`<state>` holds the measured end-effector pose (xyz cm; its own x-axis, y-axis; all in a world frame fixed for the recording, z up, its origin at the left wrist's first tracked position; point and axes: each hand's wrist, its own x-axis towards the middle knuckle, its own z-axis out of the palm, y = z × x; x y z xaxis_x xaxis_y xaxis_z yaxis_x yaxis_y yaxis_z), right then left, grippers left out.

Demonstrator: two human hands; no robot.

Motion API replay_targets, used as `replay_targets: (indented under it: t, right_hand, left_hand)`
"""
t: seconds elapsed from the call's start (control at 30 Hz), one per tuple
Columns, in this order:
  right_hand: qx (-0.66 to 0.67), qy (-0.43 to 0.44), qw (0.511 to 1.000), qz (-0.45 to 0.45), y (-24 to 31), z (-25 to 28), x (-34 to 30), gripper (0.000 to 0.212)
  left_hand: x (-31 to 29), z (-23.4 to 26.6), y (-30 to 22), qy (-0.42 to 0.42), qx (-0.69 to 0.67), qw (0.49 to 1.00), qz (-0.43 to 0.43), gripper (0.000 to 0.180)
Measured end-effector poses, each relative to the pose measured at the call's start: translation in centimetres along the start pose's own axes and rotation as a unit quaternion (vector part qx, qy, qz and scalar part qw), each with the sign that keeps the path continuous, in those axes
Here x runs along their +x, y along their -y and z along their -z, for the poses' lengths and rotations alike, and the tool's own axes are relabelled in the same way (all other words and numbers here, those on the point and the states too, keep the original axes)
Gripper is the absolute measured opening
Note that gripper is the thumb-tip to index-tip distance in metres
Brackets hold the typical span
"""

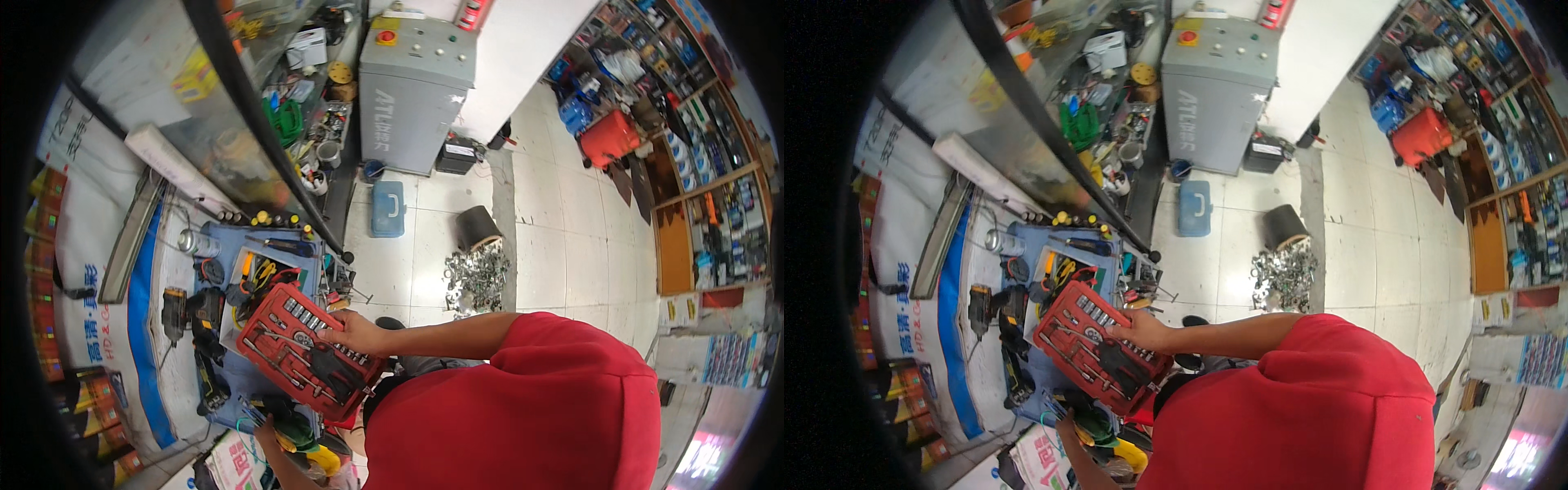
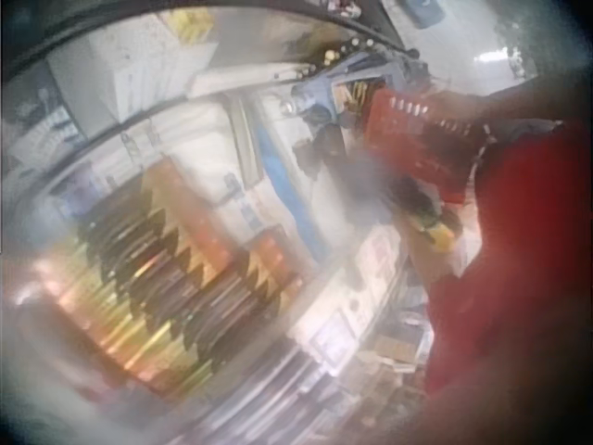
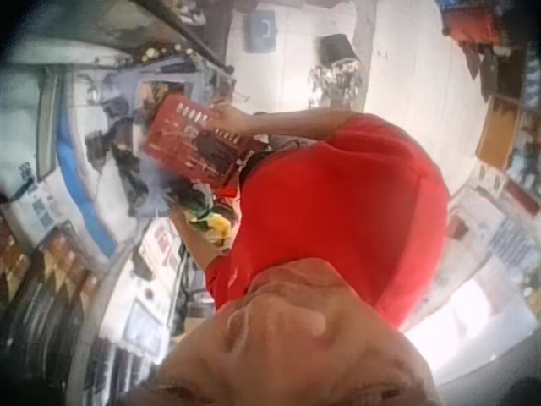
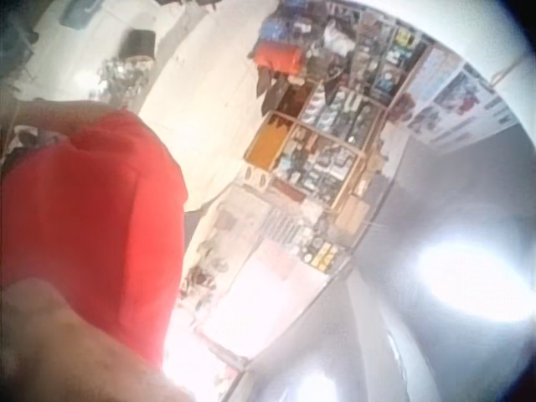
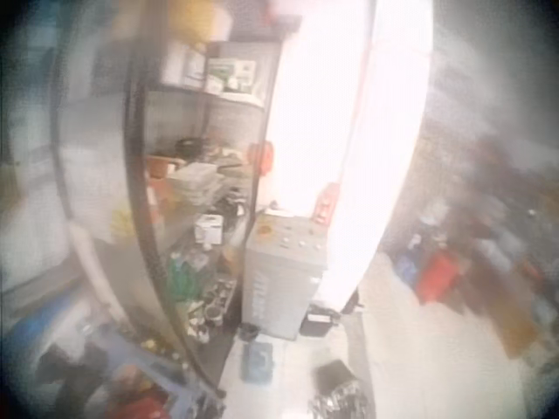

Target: The person carries a toolbox and a cardboard box from outside into a workshop, places them on a cart, then empties a bucket of mixed fasteners onto the floor. They sort the fasteners by hand into a bucket, repeatedly picking up handfuls and separating pieces.

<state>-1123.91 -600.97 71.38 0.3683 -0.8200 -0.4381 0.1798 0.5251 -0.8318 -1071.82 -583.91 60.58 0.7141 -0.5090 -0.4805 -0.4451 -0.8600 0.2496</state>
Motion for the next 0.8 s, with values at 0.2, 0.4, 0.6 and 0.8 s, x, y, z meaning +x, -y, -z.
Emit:
replay_targets:
  t: [0.2,0.4,0.6,0.8]
  right_hand:
    - [-0.008,-0.047,0.999,0.016,-0.6,1.5,0.4,0.05]
    - [-0.002,-0.075,0.997,0.015,-1.2,1.6,-0.5,0.05]
    - [0.044,-0.071,0.996,0.028,-0.8,1.7,-1.1,0.048]
    - [-0.058,-0.077,0.995,-0.039,0.0,2.4,-4.3,0.047]
  left_hand:
    - [2.9,0.9,0.4,0.133,-0.18,0.974,-0.042,0.051]
    - [2.7,1.4,-1.1,0.099,-0.168,0.976,0.095,0.047]
    - [1.7,2.0,-3.2,0.175,-0.178,0.954,0.166,0.047]
    - [-1.6,3.4,-3.7,0.261,-0.317,0.911,0.048,0.027]
